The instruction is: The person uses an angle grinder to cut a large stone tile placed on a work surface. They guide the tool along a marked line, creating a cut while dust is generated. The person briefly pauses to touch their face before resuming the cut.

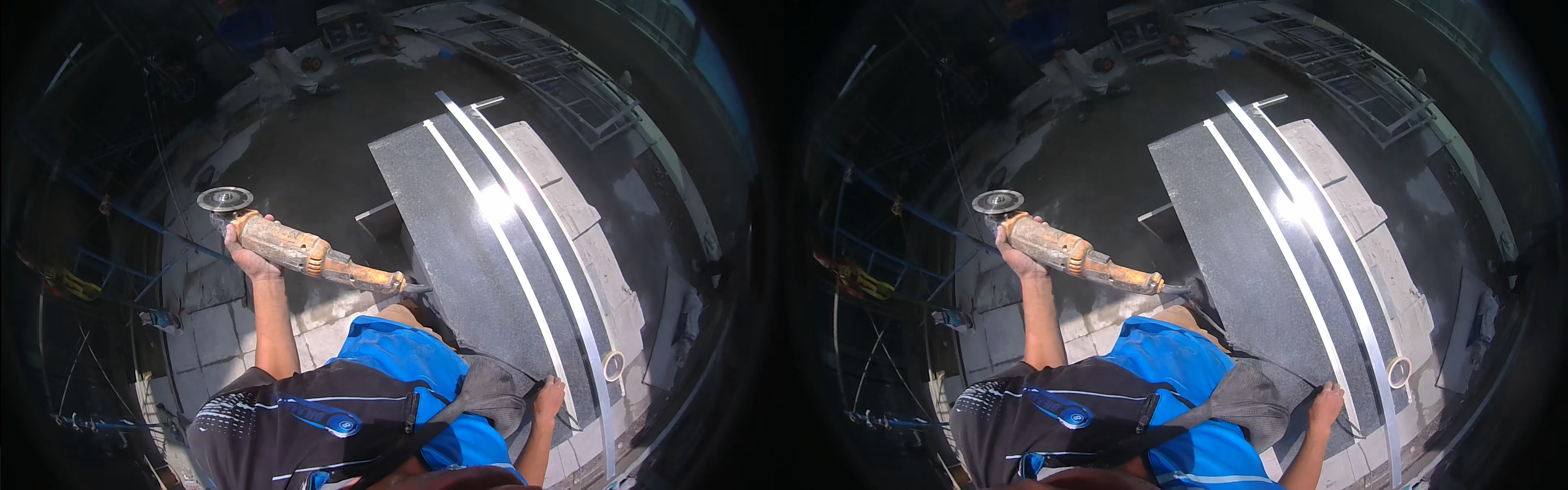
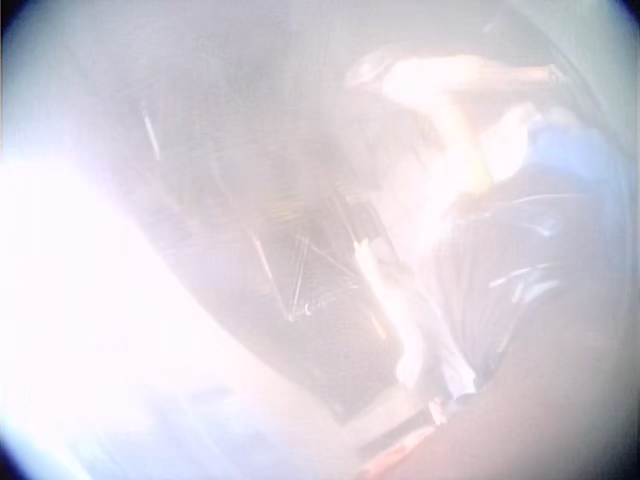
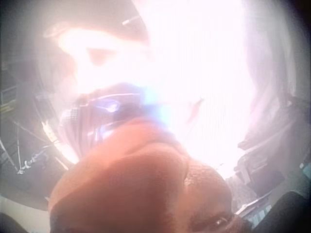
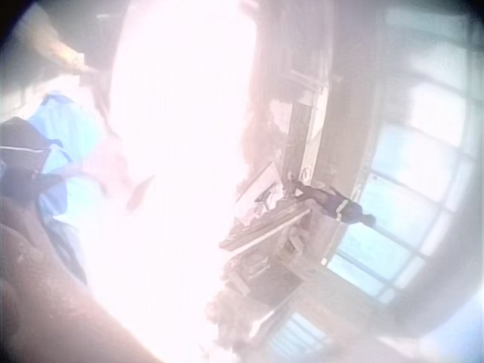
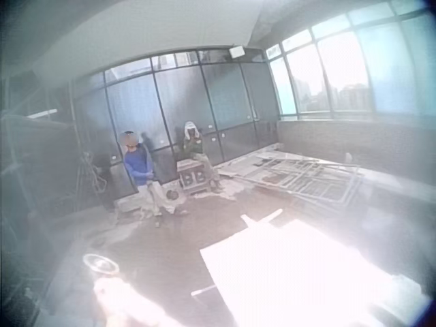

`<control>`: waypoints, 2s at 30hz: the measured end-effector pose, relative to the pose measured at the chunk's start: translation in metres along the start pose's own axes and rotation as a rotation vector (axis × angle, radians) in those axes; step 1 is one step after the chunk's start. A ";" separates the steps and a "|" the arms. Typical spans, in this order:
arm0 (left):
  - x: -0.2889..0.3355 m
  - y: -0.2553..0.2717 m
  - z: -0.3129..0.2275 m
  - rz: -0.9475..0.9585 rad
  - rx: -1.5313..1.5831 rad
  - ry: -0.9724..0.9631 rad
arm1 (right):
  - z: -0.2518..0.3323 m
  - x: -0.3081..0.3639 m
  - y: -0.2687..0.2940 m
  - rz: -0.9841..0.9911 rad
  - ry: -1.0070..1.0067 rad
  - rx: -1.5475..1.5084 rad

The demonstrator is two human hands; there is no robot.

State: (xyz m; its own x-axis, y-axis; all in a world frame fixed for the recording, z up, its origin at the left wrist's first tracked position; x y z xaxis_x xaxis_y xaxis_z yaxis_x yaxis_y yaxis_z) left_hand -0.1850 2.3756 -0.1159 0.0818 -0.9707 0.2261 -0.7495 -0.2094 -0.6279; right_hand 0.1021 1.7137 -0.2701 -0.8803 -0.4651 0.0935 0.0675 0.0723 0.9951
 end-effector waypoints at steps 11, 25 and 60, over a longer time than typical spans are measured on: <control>0.009 -0.049 0.019 0.289 0.045 0.169 | 0.070 -0.052 0.145 -0.392 -0.016 -0.329; 0.003 -0.059 0.019 0.558 0.184 0.198 | 0.169 -0.121 0.292 -0.507 0.380 -0.586; -0.028 -0.035 0.044 0.741 0.188 0.234 | 0.245 -0.215 0.547 -0.128 1.452 -1.617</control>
State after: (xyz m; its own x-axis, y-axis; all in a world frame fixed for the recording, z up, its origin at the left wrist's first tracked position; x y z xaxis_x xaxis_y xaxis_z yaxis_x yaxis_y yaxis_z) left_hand -0.1320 2.4055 -0.1328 -0.5495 -0.8197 -0.1616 -0.4300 0.4433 -0.7865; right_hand 0.2134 2.0692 0.2466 -0.0910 -0.6207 -0.7788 0.9663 -0.2442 0.0816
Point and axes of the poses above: each hand's wrist, its own x-axis away from the middle knuckle, its own y-axis out of the back of the hand, z = x × y, the point moved 4 cm from there along -x, towards the middle knuckle, and after that the axes turned 9 degrees about -z, right-handed, at the moved point
